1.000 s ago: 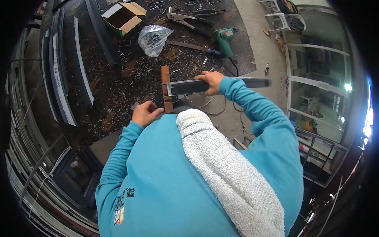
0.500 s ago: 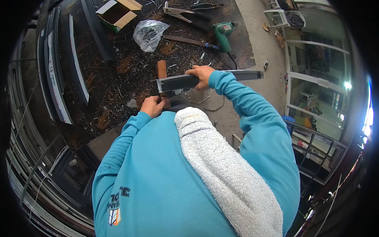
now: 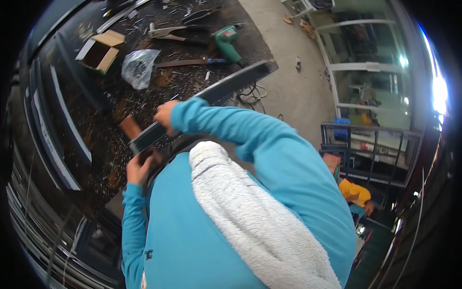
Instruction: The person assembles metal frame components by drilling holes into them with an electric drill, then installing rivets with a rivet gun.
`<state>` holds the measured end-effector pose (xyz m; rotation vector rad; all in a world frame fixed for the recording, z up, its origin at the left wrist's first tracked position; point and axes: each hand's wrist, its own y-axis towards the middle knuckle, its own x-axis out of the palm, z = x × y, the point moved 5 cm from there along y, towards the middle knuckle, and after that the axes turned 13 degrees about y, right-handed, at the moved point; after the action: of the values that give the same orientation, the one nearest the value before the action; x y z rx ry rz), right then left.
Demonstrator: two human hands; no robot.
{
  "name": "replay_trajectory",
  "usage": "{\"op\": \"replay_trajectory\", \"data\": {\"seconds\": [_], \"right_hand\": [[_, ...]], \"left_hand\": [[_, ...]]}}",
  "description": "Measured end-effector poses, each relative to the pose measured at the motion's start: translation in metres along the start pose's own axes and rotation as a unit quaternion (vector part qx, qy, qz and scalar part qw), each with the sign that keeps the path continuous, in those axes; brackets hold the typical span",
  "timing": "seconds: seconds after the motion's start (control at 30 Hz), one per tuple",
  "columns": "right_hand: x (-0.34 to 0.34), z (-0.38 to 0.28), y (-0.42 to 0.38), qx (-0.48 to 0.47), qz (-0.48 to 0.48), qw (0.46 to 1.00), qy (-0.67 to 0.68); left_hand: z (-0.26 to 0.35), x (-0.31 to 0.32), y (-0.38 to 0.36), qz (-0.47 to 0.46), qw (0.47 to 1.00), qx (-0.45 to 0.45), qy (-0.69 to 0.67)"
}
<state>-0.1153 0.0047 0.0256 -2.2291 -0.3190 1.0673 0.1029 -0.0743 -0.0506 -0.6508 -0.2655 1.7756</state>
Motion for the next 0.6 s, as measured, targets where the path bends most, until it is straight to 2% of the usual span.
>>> {"op": "replay_trajectory", "data": {"seconds": [0.03, 0.13, 0.17, 0.2, 0.33, 0.37, 0.47, 0.53, 0.6], "right_hand": [[0.003, -0.013, 0.010, -0.031, 0.022, 0.999, -0.003], [0.010, -0.036, 0.039, -0.044, 0.002, 0.999, 0.012], [0.013, -0.042, 0.046, -0.031, -0.017, 0.999, 0.013], [0.016, -0.044, 0.050, -0.029, -0.021, 0.999, 0.034], [0.033, -0.050, 0.063, -0.038, -0.029, 0.997, 0.062], [0.037, -0.052, 0.066, -0.059, -0.001, 0.997, 0.057], [0.029, -0.049, 0.054, -0.108, 0.072, 0.991, 0.016], [0.019, -0.026, 0.036, -0.146, 0.138, 0.979, 0.023], [-0.017, 0.025, 0.008, -0.185, 0.263, 0.939, 0.122]], "left_hand": [[0.001, -0.014, -0.010, 0.014, 1.000, -0.009, -0.015], [-0.003, -0.041, -0.039, 0.115, 0.990, -0.065, 0.053], [-0.033, -0.043, -0.043, 0.142, 0.983, -0.083, 0.079], [-0.033, -0.048, -0.049, 0.184, 0.974, -0.078, 0.107], [-0.042, -0.060, -0.066, 0.215, 0.963, -0.134, 0.089], [-0.041, -0.058, -0.067, 0.215, 0.964, -0.141, 0.075], [-0.040, -0.056, -0.068, 0.294, 0.950, -0.094, 0.057], [-0.035, -0.050, -0.062, 0.282, 0.953, -0.091, 0.065], [-0.034, -0.045, -0.055, 0.288, 0.955, -0.023, 0.066]]}}
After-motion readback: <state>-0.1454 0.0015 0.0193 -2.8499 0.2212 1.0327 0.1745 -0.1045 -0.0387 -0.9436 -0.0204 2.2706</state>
